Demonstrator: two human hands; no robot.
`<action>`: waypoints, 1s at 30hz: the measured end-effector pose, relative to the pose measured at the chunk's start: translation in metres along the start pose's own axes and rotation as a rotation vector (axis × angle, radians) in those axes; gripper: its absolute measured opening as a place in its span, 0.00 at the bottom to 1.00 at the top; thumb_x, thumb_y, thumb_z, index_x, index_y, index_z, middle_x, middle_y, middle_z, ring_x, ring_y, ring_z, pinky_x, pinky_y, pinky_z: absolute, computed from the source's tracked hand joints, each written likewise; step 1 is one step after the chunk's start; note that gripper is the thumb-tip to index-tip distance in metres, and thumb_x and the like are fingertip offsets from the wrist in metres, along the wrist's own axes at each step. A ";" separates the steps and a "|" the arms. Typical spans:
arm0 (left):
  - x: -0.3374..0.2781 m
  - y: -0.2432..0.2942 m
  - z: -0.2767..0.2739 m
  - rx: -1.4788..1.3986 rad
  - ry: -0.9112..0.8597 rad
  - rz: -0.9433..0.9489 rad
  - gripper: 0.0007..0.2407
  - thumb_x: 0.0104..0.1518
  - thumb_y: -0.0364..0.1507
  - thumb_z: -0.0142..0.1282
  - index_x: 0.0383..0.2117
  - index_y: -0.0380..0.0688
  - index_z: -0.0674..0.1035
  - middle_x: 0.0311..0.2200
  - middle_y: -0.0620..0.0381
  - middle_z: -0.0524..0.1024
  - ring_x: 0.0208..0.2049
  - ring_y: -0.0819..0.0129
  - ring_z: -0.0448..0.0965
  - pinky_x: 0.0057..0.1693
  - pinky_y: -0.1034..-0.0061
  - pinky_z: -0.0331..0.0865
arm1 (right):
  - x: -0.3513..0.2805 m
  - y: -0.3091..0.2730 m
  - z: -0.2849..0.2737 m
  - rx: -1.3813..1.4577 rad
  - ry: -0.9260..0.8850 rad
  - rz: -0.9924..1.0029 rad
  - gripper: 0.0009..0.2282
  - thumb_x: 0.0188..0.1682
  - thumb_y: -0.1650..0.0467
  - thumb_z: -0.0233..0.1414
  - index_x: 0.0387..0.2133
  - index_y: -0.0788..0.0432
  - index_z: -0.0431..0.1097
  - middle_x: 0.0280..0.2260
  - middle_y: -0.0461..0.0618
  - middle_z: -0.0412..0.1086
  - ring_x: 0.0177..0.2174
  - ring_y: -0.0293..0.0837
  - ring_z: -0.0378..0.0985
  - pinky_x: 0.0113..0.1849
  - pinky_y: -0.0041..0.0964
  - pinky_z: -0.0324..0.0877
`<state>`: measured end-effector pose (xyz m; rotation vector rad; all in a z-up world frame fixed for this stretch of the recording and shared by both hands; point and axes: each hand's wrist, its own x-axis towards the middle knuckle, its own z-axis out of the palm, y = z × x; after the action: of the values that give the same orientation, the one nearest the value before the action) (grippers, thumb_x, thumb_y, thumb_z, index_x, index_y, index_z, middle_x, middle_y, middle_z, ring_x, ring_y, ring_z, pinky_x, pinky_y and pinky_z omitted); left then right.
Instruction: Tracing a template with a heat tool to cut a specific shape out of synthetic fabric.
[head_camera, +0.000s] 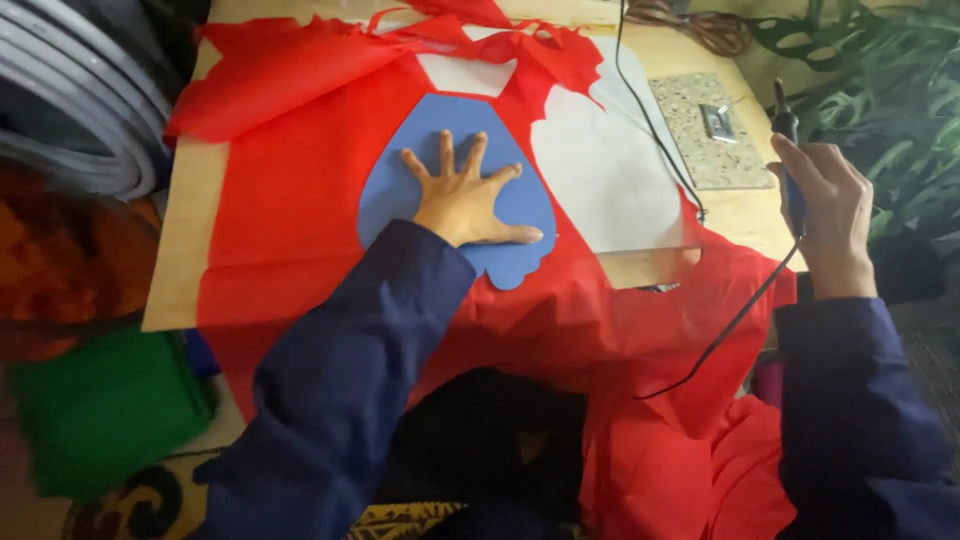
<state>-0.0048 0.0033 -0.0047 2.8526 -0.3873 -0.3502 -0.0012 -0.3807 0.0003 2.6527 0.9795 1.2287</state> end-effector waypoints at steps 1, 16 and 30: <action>0.000 0.001 0.000 0.003 0.002 0.003 0.37 0.33 0.60 0.42 0.55 0.71 0.54 0.61 0.54 0.33 0.60 0.38 0.26 0.51 0.28 0.25 | -0.007 0.013 0.006 -0.003 0.003 0.002 0.09 0.53 0.81 0.55 0.46 0.66 0.70 0.35 0.59 0.67 0.30 0.53 0.71 0.32 0.42 0.66; 0.004 0.014 -0.009 0.052 -0.094 -0.067 0.36 0.33 0.59 0.43 0.55 0.72 0.53 0.62 0.58 0.30 0.60 0.41 0.25 0.53 0.31 0.28 | -0.016 0.084 0.099 -0.376 -0.135 -0.167 0.21 0.38 0.81 0.55 0.43 0.46 0.67 0.29 0.43 0.61 0.27 0.38 0.70 0.28 0.29 0.67; 0.005 0.011 -0.006 0.041 -0.090 -0.051 0.36 0.34 0.59 0.41 0.56 0.71 0.52 0.61 0.57 0.29 0.60 0.40 0.24 0.53 0.30 0.27 | -0.013 0.073 0.088 -0.484 -0.485 -0.101 0.32 0.37 0.78 0.48 0.60 0.47 0.51 0.27 0.44 0.64 0.26 0.40 0.72 0.17 0.32 0.70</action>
<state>-0.0010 -0.0074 0.0032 2.8984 -0.3429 -0.4867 0.0922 -0.4285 -0.0464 2.3085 0.6282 0.6391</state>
